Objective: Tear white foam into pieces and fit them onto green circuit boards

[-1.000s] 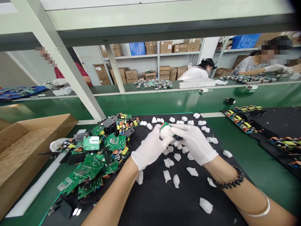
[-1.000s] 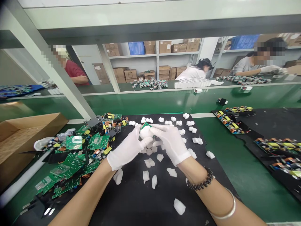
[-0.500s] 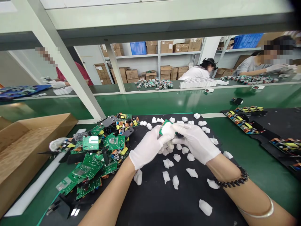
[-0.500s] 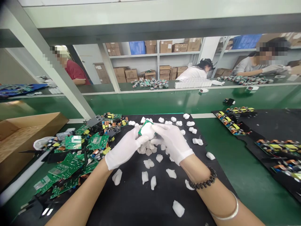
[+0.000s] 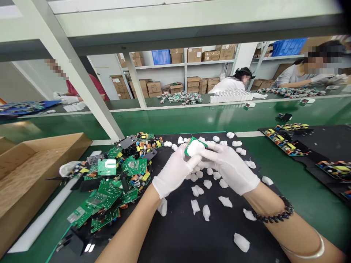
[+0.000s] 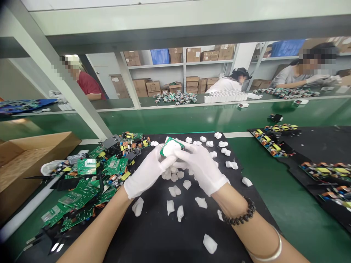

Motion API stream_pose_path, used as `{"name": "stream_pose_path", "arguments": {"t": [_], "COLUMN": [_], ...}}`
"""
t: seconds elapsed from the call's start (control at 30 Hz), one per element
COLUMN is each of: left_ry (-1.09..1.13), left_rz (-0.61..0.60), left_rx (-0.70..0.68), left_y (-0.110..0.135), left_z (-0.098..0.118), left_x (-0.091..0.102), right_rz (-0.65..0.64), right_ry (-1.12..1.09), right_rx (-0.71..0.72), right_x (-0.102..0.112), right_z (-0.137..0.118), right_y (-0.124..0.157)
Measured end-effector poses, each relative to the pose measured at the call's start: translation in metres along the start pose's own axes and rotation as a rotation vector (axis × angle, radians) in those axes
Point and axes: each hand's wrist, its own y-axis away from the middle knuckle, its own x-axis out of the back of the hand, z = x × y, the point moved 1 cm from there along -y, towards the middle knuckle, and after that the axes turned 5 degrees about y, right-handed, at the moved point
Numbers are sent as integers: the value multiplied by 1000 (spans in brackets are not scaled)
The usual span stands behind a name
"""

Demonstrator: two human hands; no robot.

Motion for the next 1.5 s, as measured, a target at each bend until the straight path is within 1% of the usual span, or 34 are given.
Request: {"name": "stream_pose_path", "arguments": {"t": [0.07, 0.13, 0.17, 0.2, 0.27, 0.33, 0.4, 0.5, 0.57, 0.63, 0.7, 0.77, 0.8, 0.87, 0.93, 1.0, 1.07, 1.1, 1.17, 1.27, 1.37, 1.5], "left_ry": [65, 138, 160, 160, 104, 1, -113, -295, -353, -302, -171, -43, -11, -31, -102, -121, -58, -13, 80, 147, 43, -251], "left_rz": [-38, -92, -100, -83, 21, 135, 203, 269, 282, 217, 140, 109, 123, 184, 273, 359, 409, 411, 373, 281, 284, 348], "left_rx": [46, 133, 170, 187, 159, 109, 63, -13, -63, -78, -65, -43, -35, -20, -26, -45, -69, -78, -69, -15, -11, -63], "left_y": [2, 4, 4, 4, 3, 1, -1, 0, 2, 3, 4, 4, 4, 3, 3, 3, 2, 1, 0, 0, 4, 12], "left_z": [2, 2, 1, -1, -6, -12, -16, -17, -16, -14, -13, -13, -13, -14, -15, -16, -16, -16, -16, -16, -14, -9], "left_x": [0, -1, -2, -3, -4, -6, -7, -6, -5, -3, 0, 2, 2, 1, -2, -5, -6, -6, -5, -5, -8, -15], "right_rz": [44, 82, 88, 84, 51, 10, -13, 30, 88, 133, 159, 171, 184, 214, 237, 249, 228, 200, 142, 104, 120, 241], "right_ry": [50, 93, 99, 91, 38, -30, -69, -23, 47, 88, 97, 134, 192, 355, 498, 563, 546, 509, 408, 326, 355, 449], "right_rx": [-20, -48, -56, -57, -31, 27, 64, 13, -28, -25, -4, 25, 51, 113, 167, 197, 208, 215, 236, 259, 237, 293], "right_x": [-1, -4, -5, -5, -6, -7, -8, -11, -13, -14, -14, -14, -14, -14, -15, -14, -12, -10, -7, -4, -7, -12], "right_z": [0, 1, 2, 3, 6, 8, 9, 9, 8, 8, 8, 9, 10, 11, 12, 11, 8, 6, 1, 0, 5, 12], "right_y": [0, 0, 1, 1, 2, 2, 2, 1, 1, 0, 0, 1, 2, 3, 4, 5, 6, 6, 5, 3, 1, 1]}}
